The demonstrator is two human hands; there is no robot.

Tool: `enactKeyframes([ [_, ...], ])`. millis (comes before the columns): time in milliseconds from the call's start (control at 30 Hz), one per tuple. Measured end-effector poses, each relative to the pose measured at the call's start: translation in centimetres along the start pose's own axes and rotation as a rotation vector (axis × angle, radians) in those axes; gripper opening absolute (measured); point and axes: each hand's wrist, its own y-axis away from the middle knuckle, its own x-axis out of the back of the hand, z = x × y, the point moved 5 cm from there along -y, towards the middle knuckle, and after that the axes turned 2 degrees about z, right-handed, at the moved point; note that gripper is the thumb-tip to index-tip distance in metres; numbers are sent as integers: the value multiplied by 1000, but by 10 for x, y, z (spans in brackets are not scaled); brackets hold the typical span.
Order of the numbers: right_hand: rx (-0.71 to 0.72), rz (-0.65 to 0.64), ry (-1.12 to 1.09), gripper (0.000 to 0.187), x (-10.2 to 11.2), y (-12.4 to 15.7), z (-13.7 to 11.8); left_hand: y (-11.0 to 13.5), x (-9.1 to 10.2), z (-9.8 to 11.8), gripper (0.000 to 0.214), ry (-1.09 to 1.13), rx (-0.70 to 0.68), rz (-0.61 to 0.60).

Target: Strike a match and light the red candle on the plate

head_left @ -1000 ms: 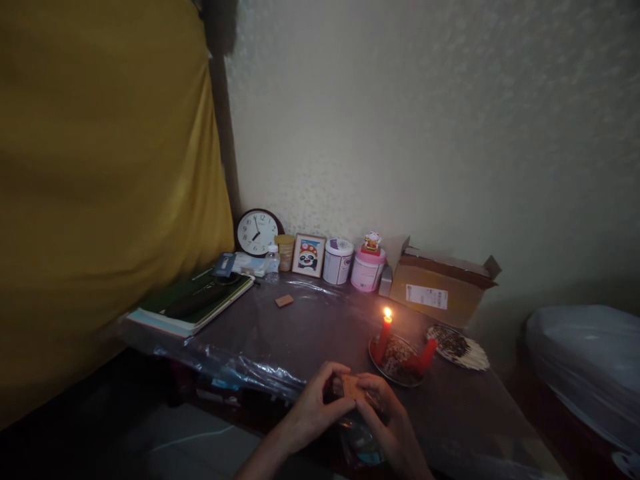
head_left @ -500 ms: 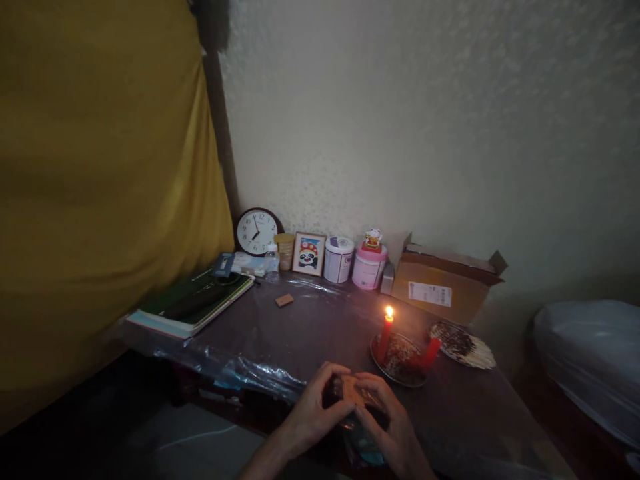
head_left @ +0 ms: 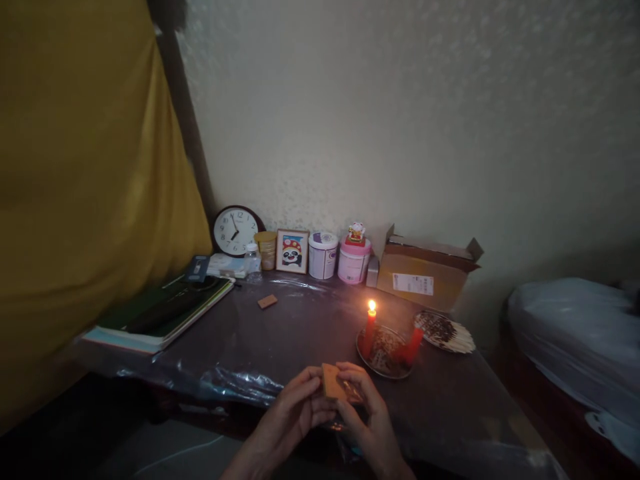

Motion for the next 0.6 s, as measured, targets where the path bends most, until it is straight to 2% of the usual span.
enactKeyframes([
  [100, 16, -17, 5, 24, -3, 3, -1, 2, -4, -2, 22, 67, 28, -42],
  [333, 85, -30, 76, 28, -3, 5, -2, 4, -5, -6, 25, 77, 96, -33],
  [433, 102, 23, 65, 27, -2, 7, 3, 4, -8, -6, 23, 84, 114, -48],
  [600, 73, 82, 52, 33, -8, 14, 26, -3, 13, -20, 25, 3, 135, 49],
])
